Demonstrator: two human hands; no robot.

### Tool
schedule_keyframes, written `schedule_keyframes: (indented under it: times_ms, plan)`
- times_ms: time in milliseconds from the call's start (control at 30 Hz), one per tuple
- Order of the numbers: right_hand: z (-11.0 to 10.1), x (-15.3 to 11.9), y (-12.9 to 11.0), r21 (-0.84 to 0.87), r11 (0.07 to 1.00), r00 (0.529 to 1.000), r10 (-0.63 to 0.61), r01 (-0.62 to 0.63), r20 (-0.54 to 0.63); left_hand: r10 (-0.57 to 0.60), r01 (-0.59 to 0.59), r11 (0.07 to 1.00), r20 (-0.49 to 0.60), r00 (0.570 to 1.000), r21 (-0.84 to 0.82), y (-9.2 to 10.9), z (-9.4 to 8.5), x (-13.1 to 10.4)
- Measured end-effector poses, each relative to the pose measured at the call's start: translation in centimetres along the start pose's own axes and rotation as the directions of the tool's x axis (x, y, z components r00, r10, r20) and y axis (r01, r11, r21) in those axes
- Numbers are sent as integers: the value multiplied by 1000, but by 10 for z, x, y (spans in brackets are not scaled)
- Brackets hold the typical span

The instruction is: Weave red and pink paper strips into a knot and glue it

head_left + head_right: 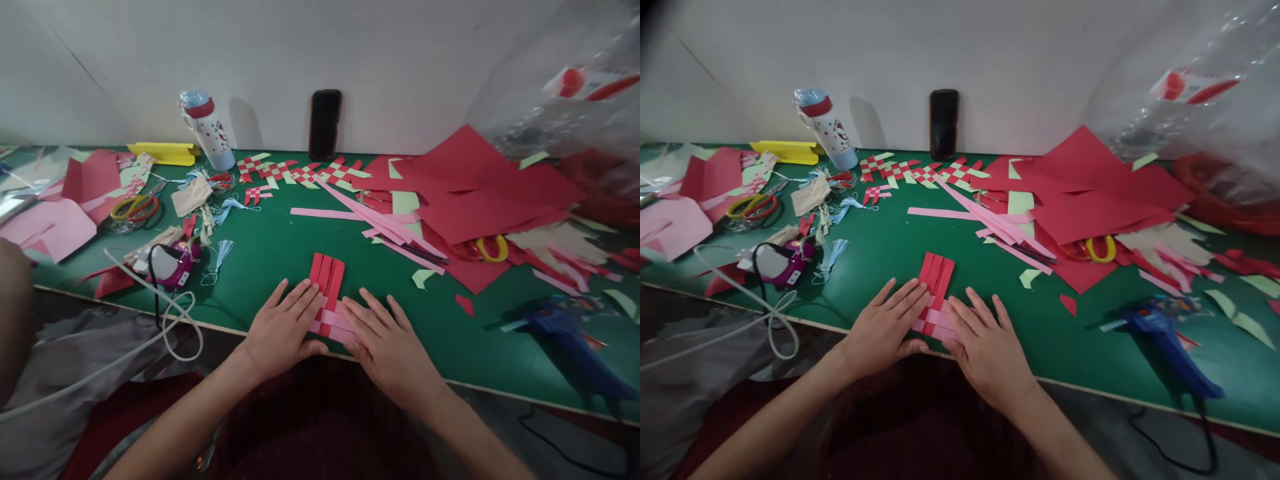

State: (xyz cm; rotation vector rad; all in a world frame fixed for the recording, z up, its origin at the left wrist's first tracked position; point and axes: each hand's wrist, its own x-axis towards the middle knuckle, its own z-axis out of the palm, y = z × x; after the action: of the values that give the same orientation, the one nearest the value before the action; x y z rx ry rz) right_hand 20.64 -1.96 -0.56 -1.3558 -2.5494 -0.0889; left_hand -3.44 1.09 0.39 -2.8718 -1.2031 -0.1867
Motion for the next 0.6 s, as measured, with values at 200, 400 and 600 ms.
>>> schedule_keyframes:
  times_ms: [200, 400, 600]
  plan:
    - [0, -5, -1, -25, 1000, 997, -8, 6, -75, 29, -30, 999, 29, 999, 40, -1, -10, 9]
    - [3, -7, -7, 22, 1000, 996, 6, -4, -94, 197, -198, 980, 25, 980, 27, 0, -10, 24]
    - [4, -9, -6, 29, 1000, 996, 11, -8, -89, 178, -178, 984, 72, 981, -13, 2, 1, 23]
